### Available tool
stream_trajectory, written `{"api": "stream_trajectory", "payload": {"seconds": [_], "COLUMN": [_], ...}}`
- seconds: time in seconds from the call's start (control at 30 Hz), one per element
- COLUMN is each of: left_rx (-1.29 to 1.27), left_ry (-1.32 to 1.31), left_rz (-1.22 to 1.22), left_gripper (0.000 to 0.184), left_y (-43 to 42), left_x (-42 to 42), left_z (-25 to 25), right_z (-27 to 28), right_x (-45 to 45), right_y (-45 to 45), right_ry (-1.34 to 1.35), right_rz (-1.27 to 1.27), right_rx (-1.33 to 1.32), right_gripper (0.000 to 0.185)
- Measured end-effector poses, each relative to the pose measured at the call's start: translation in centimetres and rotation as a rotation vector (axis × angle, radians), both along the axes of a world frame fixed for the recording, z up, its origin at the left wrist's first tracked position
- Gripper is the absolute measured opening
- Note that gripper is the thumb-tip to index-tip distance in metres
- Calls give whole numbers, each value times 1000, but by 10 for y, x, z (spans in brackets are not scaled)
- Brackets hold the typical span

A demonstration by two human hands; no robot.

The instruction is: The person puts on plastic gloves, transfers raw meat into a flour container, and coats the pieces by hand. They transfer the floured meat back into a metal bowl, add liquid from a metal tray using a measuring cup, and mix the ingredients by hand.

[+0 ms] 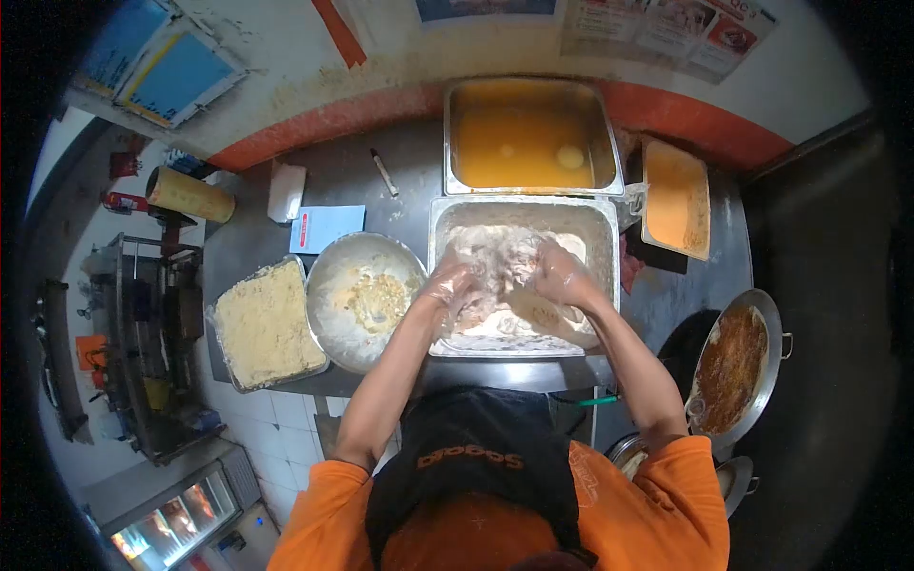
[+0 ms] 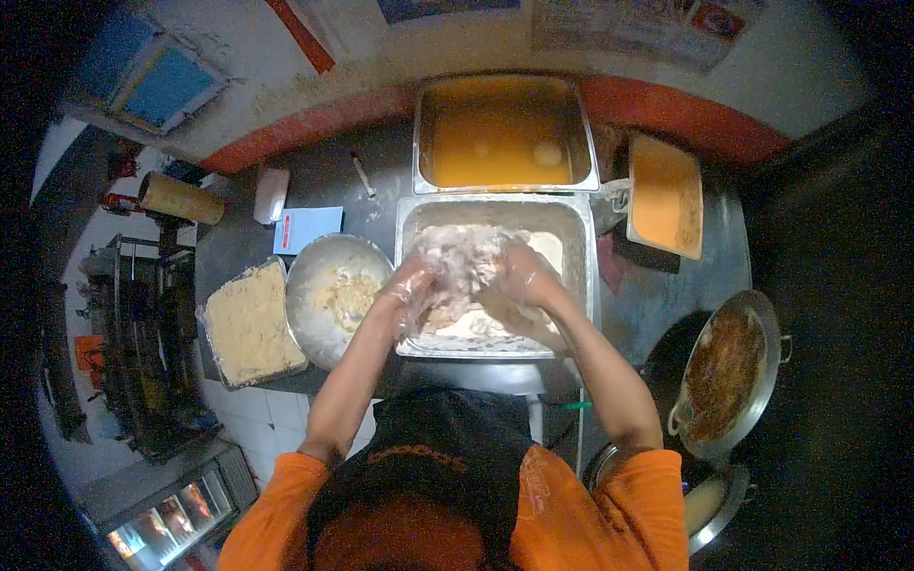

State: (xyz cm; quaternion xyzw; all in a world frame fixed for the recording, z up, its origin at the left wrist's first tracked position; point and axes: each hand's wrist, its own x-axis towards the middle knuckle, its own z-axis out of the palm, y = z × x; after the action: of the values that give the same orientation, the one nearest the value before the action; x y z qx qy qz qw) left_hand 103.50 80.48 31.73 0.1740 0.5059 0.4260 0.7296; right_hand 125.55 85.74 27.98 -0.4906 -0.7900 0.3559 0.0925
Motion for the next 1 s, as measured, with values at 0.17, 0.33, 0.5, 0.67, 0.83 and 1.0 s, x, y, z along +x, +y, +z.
{"api": "stream_trajectory", "payload": {"seconds": [0.17, 0.33, 0.5, 0.67, 0.83, 1.0], "left_rx": [76, 508, 454, 194, -58, -94], "left_ry": [164, 654, 744, 614, 38, 193], "left_rz": [-155, -107, -148, -179, -51, -47], "left_gripper": [68, 37, 35, 39, 72, 91], "left_y": [7, 4, -4, -15, -32, 16], "left_x": [22, 15, 1, 6, -11, 18], "left_z": [-19, -62, -50, -2, -64, -109], "right_z": [16, 1, -37, 26, 7, -45], "right_x": [-36, -16, 22, 8, 21, -24], "right_y": [-10, -8, 12, 16, 36, 23], "right_ry": [152, 249, 521, -60, 76, 37], "right_rz": [-152, -59, -55, -164, -92, -254], "right_rx": [-32, -82, -82, -140, -340, -412], "right_gripper": [32, 61, 46, 39, 71, 76]}}
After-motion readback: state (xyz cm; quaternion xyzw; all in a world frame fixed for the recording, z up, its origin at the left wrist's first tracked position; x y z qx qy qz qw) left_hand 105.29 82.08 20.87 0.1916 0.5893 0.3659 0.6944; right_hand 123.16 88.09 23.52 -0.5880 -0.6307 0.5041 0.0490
